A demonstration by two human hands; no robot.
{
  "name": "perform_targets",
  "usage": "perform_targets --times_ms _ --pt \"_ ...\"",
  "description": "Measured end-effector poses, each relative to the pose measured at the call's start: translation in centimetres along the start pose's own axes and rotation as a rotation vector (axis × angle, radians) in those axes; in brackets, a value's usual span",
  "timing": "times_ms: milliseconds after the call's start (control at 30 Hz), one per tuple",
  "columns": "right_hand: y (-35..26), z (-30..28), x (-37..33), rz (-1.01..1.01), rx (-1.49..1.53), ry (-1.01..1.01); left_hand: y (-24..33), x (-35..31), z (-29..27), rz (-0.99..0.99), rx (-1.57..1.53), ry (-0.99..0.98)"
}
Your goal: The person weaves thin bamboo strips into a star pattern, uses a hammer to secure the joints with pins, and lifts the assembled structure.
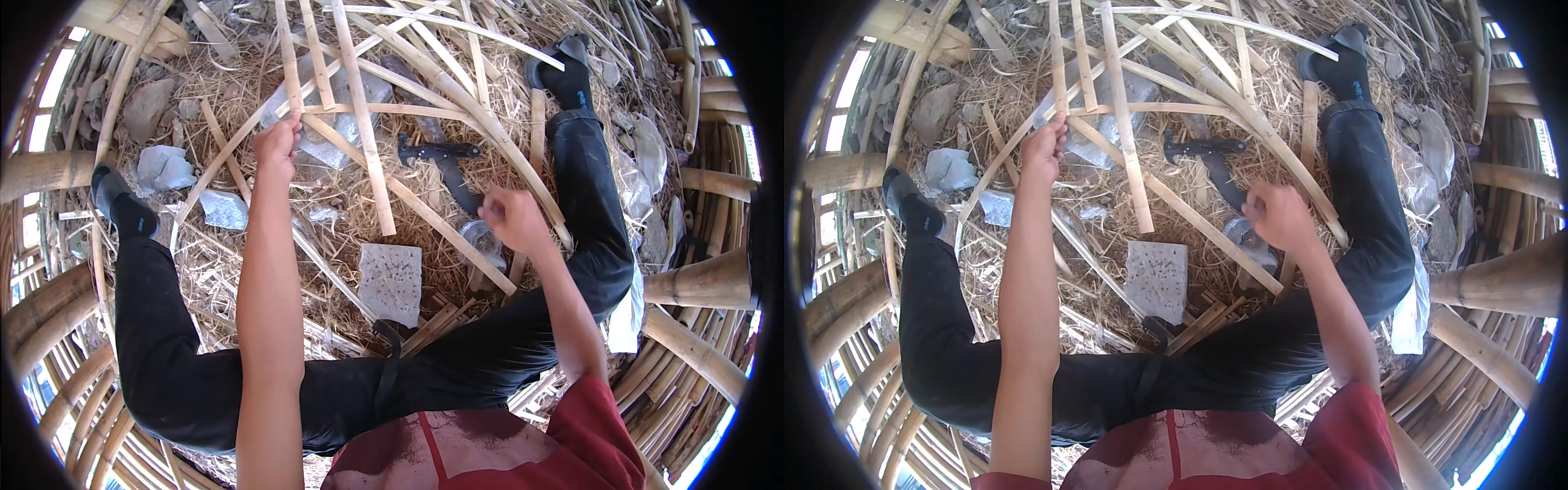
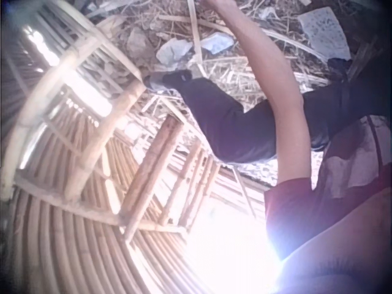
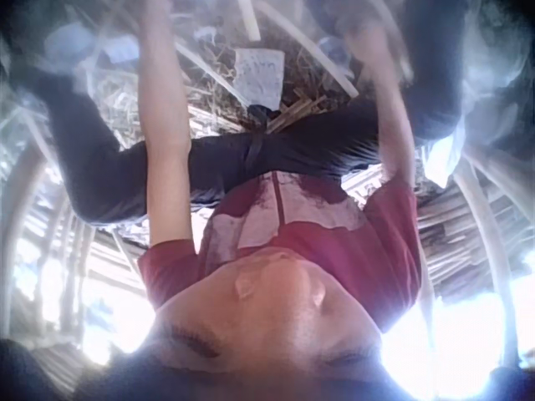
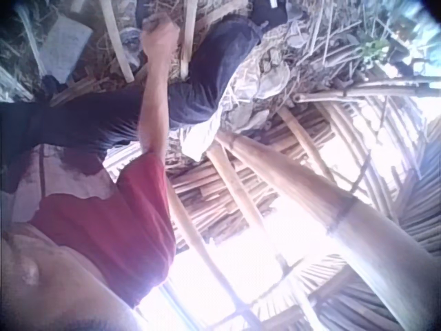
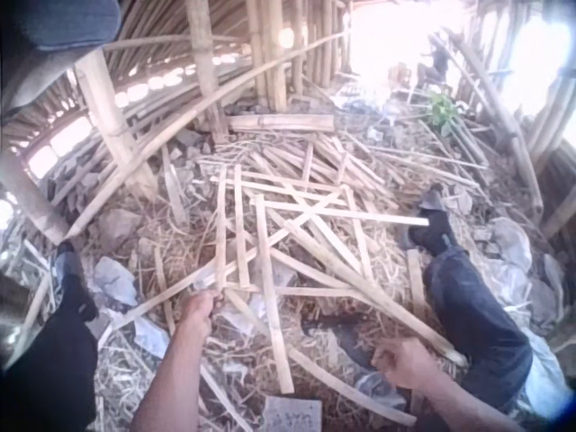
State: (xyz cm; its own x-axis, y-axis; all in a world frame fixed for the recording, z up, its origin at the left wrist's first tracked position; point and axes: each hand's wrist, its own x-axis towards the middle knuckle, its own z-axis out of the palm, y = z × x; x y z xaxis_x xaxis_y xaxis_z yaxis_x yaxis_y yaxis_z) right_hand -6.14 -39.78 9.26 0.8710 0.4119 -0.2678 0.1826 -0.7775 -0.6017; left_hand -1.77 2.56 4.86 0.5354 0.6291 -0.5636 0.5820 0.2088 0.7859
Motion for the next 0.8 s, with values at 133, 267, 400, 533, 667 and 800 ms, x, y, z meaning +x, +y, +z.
perform_targets --times_ms 133,267,400,533,667,800 --pt "-0.4 -0.9 -3.3 -0.188 -0.175 -0.265 0.4 -0.6 0.1 0.042 -0.005 0.01" --pt "1.9 1.5 -3.8 -0.215 -0.368 -0.377 -0.2 -0.1 0.6 0.04 -0.009 -0.033" --pt "2.3 3.6 -1.9 -0.101 -0.7 -0.736 -0.2 -0.1 0.2 0.048 0.001 -0.036" --pt "3.2 3.8 -1.5 -0.151 -0.791 -0.745 -0.3 0.1 0.2 0.056 -0.029 -0.039" --pt "1.3 4.0 -1.4 -0.1 -0.75 -0.65 -0.7 0.4 -0.2 0.053 -0.055 -0.041" --pt "1.6 2.7 -2.1 -0.12 -0.671 -0.502 -0.3 0.0 0.6 0.045 -0.003 -0.018"
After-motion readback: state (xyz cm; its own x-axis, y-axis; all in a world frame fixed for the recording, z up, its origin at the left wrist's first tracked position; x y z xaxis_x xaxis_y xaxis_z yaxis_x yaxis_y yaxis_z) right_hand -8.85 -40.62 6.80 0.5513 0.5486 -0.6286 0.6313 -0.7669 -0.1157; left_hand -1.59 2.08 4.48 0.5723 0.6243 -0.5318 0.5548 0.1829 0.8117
